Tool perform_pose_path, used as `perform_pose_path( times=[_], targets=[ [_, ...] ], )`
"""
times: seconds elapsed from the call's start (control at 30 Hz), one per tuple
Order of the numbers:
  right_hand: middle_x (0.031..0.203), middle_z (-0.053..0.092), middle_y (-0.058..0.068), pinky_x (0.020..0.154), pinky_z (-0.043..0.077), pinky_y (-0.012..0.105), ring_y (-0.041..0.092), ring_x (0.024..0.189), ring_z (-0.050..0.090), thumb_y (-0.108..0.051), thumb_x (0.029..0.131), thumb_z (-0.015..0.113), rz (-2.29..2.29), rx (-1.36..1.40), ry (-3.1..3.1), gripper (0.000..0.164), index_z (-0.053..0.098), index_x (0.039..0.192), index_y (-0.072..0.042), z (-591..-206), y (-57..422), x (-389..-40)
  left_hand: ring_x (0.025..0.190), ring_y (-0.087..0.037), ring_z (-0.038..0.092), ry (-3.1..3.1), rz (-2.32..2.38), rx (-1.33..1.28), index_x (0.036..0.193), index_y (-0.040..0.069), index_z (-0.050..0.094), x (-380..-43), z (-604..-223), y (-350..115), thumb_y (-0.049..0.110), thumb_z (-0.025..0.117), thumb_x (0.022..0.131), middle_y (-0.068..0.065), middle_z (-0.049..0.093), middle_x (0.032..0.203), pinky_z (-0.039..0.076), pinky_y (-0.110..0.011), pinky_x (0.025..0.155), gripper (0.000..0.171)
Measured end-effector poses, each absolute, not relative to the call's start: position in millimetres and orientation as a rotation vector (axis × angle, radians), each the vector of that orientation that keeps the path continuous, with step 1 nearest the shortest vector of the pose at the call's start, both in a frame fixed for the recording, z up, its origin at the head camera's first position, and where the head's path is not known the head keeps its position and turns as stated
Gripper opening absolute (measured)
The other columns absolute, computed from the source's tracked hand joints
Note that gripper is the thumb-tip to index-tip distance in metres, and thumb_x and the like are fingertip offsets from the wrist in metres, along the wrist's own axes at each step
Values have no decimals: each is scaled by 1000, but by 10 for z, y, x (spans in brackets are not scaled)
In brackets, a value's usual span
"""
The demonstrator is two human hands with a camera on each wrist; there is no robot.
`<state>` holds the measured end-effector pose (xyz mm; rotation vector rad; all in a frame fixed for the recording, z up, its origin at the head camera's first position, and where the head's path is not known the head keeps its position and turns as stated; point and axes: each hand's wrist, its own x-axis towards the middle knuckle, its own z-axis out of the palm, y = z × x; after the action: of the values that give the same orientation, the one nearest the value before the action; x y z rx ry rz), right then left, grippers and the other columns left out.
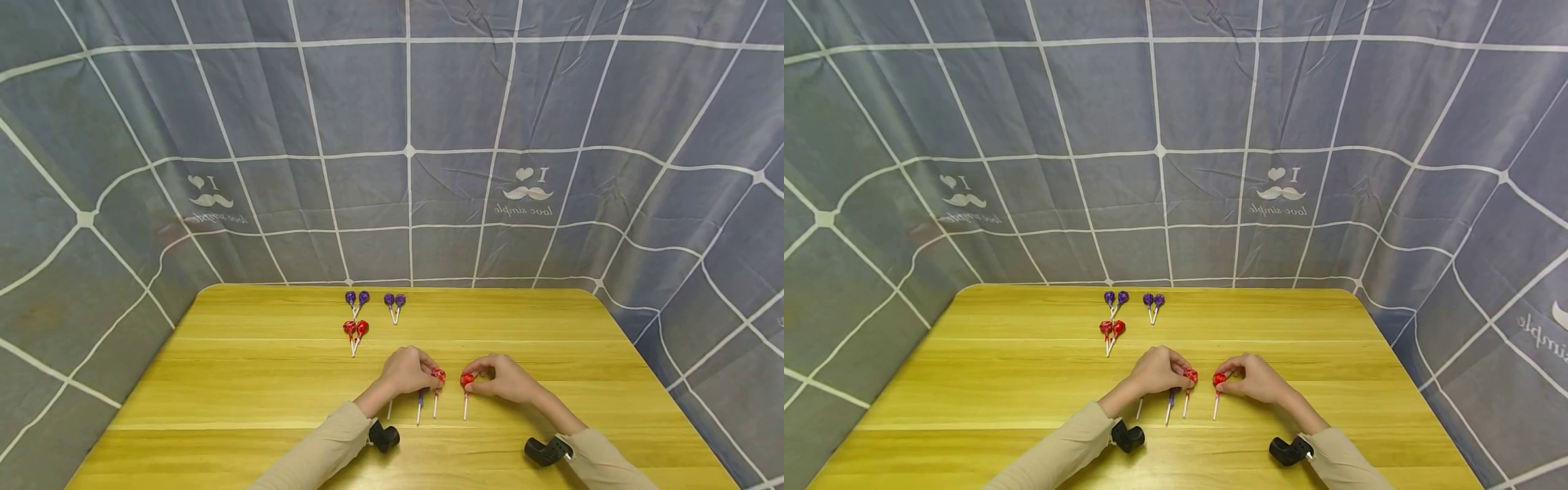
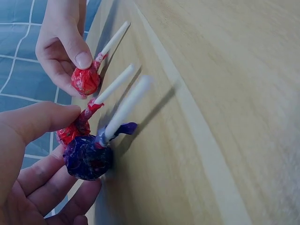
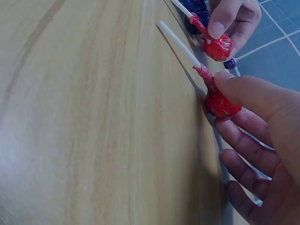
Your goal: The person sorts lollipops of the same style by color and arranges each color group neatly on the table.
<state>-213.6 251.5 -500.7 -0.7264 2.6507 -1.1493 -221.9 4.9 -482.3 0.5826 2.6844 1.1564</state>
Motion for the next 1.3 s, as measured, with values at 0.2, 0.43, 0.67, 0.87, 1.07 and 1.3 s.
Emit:
perform_pose_path(
  times=[0.2,0.43,0.67,0.87,1.07,1.3],
  targets=[
    [88,72,-2,65,47,19,-1,74,57,-30,82,77,-1179,-718,2644,27,73,101,-11,-5021,2512,-2163,58,0,58,2703,1201,573,86,14,77,-2237,-4837,13,26,83,71,4,73,73,42,-20,54,20],
    [87,70,-1,64,47,20,1,74,56,-28,82,77,-1192,-660,2665,27,73,102,-10,-4983,2492,-2181,58,-1,57,2725,1279,509,88,13,77,-2253,-4790,-55,26,84,71,4,72,73,42,-20,54,23],
    [90,71,0,69,49,20,0,77,59,-32,82,76,-1225,-646,2680,31,72,103,-9,-4933,2448,-2249,60,-5,60,2741,1339,416,93,13,77,-2295,-4699,-142,27,82,72,2,73,75,44,-23,54,26],
    [95,72,1,72,49,21,3,81,61,-34,82,75,-1223,-625,2692,32,72,104,-11,-4887,2399,-2307,60,-6,61,2773,1363,362,95,14,77,-2341,-4676,-246,26,81,73,0,73,77,46,-24,54,26],
    [98,71,-2,77,48,29,10,85,58,-36,81,76,-1196,-607,2757,31,73,104,-16,-4851,2315,-2398,60,-6,61,2802,1387,342,95,14,77,-2384,-4663,-367,26,80,73,-1,74,79,44,-24,51,26],
    [98,72,-4,75,45,29,12,85,56,-37,80,77,-1196,-598,2783,29,74,103,-19,-4796,2159,-2512,62,-8,63,2867,1392,303,96,13,77,-2449,-4668,-492,26,80,74,-3,74,81,44,-24,49,26]
  ],
)
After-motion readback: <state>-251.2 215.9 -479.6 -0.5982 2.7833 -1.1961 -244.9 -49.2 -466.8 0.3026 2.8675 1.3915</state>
